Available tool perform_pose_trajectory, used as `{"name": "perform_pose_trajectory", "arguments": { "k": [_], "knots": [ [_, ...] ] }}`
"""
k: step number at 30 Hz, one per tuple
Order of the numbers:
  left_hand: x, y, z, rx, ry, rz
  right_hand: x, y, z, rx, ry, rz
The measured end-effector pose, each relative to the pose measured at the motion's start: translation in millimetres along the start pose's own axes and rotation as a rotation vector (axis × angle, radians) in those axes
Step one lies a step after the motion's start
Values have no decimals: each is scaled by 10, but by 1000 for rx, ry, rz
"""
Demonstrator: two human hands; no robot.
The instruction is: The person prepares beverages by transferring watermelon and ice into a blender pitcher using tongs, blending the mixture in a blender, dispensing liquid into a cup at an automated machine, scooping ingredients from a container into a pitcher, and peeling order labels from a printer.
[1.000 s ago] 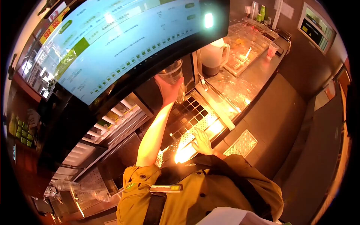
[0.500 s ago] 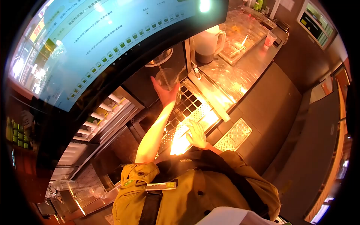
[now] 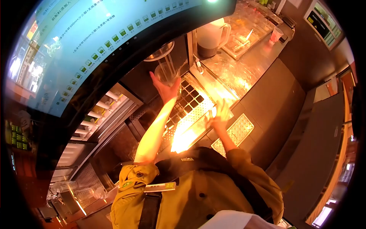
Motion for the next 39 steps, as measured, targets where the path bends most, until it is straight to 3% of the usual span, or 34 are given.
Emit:
{"name": "perform_pose_trajectory", "arguments": {
  "k": [1, 4, 13, 15, 18, 25, 27, 30, 35, 39],
  "knots": [
    [-7, -4, -14, 22, 4, -6, 213, 226, -88, -265, 69, 58],
    [-16, -14, 47, -11, -21, 21, 371, -25, 228, -312, -108, -346],
    [-28, -51, 119, 20, 24, 68, 241, 835, 675, -156, -49, -234],
    [-36, -62, 103, 47, 0, 88, 393, 804, 662, -169, -149, -238],
    [-55, -98, 62, 92, -19, 129, 780, 350, 796, -222, -127, -222],
    [-92, -120, 86, 138, 30, 188, 1257, -288, 683, -359, 108, -261],
    [-90, -126, 89, 150, 66, 185, 1240, -294, 585, -441, 147, -254],
    [-110, -211, 14, 198, -41, 328, 1121, -175, 316, -358, 243, -58],
    [-112, -350, 6, 272, -48, 482, 826, 2, 70, -174, 297, -101],
    [-150, -364, -7, 323, -33, 428, 521, 189, -31, -140, 234, -128]
  ]
}}
Point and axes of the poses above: each hand's wrist, its own x-axis towards the middle knuckle, its own y-axis out of the back of the hand, z = x × y, the point moved 2 cm from there along x, towards the middle knuckle, and after that the axes turned 11 degrees about -y, right-handed, at the moved point
